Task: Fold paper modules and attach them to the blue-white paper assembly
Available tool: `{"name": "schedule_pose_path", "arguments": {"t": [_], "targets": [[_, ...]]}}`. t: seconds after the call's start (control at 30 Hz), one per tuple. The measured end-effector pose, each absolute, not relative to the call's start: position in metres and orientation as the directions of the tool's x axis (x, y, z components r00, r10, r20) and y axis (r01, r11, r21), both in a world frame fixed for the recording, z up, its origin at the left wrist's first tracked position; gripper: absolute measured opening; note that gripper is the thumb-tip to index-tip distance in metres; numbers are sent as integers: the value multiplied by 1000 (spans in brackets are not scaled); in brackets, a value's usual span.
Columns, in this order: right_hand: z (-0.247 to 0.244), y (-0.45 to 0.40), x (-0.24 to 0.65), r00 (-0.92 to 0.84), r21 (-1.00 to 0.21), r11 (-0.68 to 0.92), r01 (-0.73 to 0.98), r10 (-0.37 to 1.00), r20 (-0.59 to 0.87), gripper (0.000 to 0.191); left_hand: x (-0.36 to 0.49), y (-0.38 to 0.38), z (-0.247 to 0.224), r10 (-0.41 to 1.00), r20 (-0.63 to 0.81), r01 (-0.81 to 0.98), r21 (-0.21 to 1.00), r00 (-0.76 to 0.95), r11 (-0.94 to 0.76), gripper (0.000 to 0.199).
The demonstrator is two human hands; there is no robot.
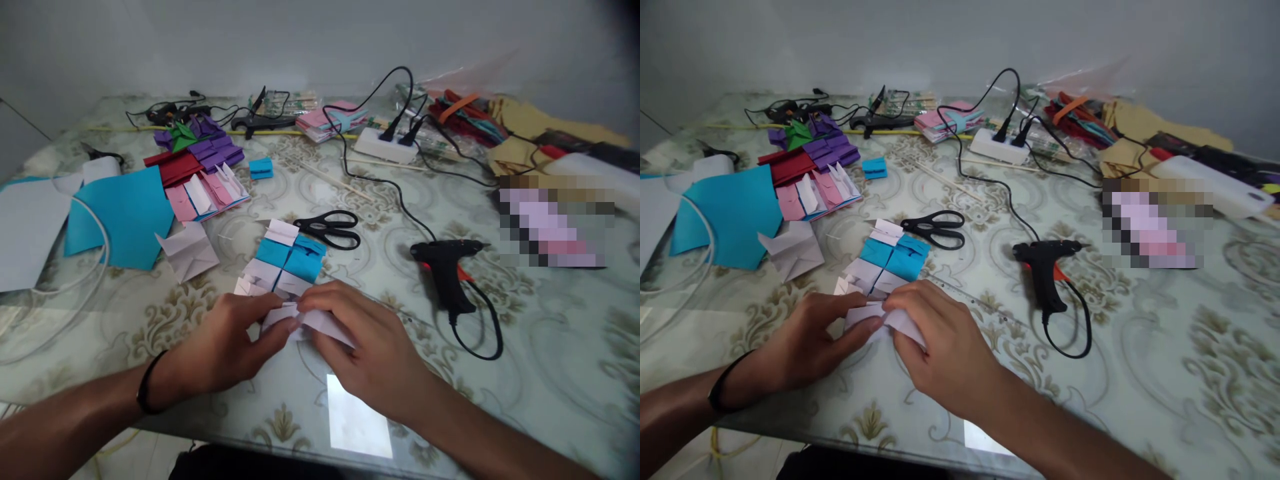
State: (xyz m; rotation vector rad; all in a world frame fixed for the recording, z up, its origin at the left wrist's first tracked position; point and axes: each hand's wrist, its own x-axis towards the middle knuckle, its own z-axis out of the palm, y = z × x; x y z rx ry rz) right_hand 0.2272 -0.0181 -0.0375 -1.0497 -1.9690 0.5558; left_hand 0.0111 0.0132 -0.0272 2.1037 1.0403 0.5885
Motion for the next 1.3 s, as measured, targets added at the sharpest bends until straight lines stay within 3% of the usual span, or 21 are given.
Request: {"name": "schedule_pose_path", "arguments": {"t": [0.27,0.53,0.77,0.93,1.03,1.13,1.3], "targets": [[-35,-20,226,-314,-643,550,533,834,454,26,11,12,-27,779,204,488,678,593,-549,14],[-25,-18,223,-219,-893,229,388,964,152,14,10,9,-28,764,335,551,542,551,-635,10],[-29,-20,219,-160,-916,186,356,978,137,9,13,9,-26,691,465,554,414,553,-722,19],[-32,-21,218,-152,-913,148,379,984,96,6,13,11,-28,717,438,554,454,543,-697,15],[-32,-21,217,-187,-916,109,385,982,39,3,12,12,-27,769,360,547,549,528,-632,15],[-31,-21,216,-236,-929,69,364,971,-21,12,13,12,-26,801,295,533,621,521,-575,26],[-33,-20,214,-261,-968,-7,250,962,-74,26,13,17,-23,847,281,547,662,452,-512,20]]}}
